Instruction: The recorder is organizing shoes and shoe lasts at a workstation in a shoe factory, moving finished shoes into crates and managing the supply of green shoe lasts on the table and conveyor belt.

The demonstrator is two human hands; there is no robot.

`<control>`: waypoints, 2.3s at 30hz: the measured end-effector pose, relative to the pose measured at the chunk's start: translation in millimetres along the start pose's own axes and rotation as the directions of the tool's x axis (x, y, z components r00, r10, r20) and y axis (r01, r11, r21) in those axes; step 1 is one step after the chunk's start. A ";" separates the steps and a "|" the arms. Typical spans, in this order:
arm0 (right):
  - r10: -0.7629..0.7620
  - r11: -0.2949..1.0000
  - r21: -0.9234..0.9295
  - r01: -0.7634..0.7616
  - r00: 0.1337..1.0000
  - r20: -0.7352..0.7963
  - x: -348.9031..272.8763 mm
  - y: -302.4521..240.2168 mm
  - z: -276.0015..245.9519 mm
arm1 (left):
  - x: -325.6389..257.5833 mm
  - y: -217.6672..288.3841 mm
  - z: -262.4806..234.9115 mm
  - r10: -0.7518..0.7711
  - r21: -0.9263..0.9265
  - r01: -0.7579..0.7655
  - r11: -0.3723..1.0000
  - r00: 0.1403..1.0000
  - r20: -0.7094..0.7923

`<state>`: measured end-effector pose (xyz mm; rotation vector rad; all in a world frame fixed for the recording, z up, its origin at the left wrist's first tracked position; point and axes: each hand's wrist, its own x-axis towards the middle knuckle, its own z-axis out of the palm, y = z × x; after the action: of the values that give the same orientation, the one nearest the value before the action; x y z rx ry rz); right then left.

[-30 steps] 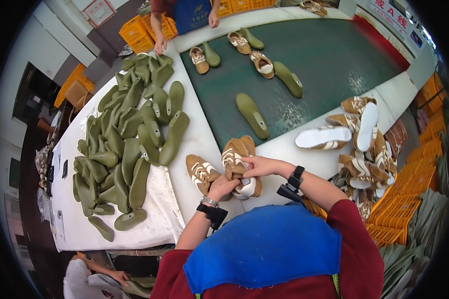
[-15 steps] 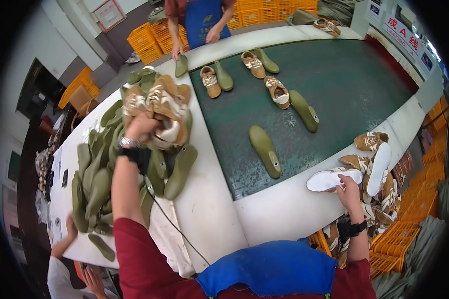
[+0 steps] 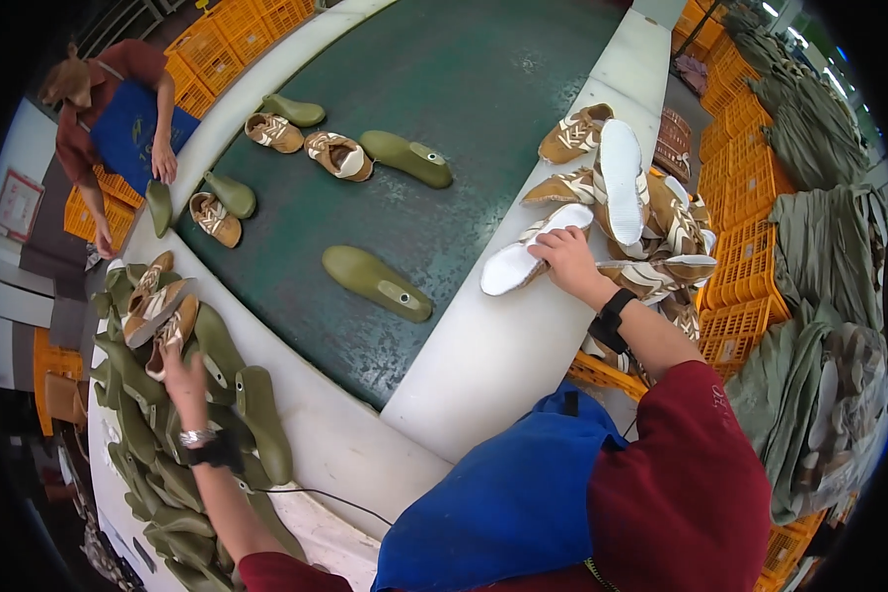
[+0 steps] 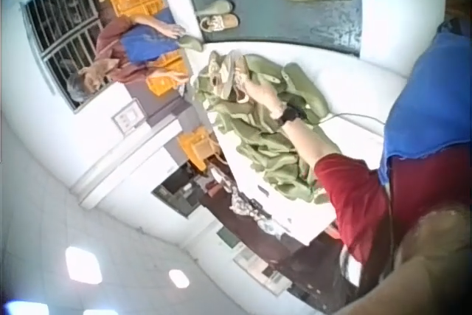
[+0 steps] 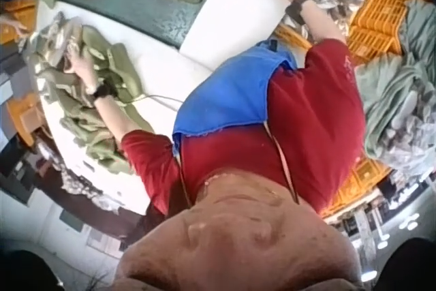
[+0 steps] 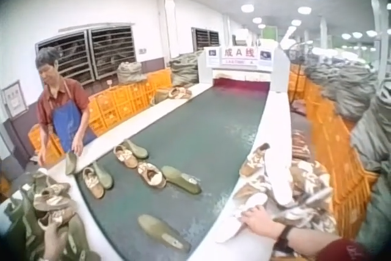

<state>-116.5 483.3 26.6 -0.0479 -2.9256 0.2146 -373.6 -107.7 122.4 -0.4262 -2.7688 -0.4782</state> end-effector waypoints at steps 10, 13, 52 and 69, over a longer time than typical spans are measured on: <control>0.018 -0.358 0.783 -0.508 0.835 0.550 -3.1 -114.5 -86.4 | -164.9 334.1 38.8 0.418 -0.845 0.132 0.518 0.823 0.384; -0.107 -0.425 0.720 -0.549 0.820 0.562 -16.3 -109.8 -81.8 | -180.6 344.1 39.4 0.190 -0.829 0.557 0.045 0.810 0.555; 0.344 0.921 -0.033 -0.388 0.850 -0.398 -43.2 11.5 -101.4 | -252.2 246.8 13.0 -0.021 -0.799 0.595 -0.088 0.801 0.599; 0.360 -0.778 0.614 0.131 0.894 0.266 -107.3 4.0 -84.6 | -302.7 170.4 58.1 -0.238 -0.511 0.845 -0.159 0.469 0.850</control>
<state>6.1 494.1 86.1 -0.2990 -0.6232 2.7245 -54.4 -4.4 15.2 0.8515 -2.3099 -2.8719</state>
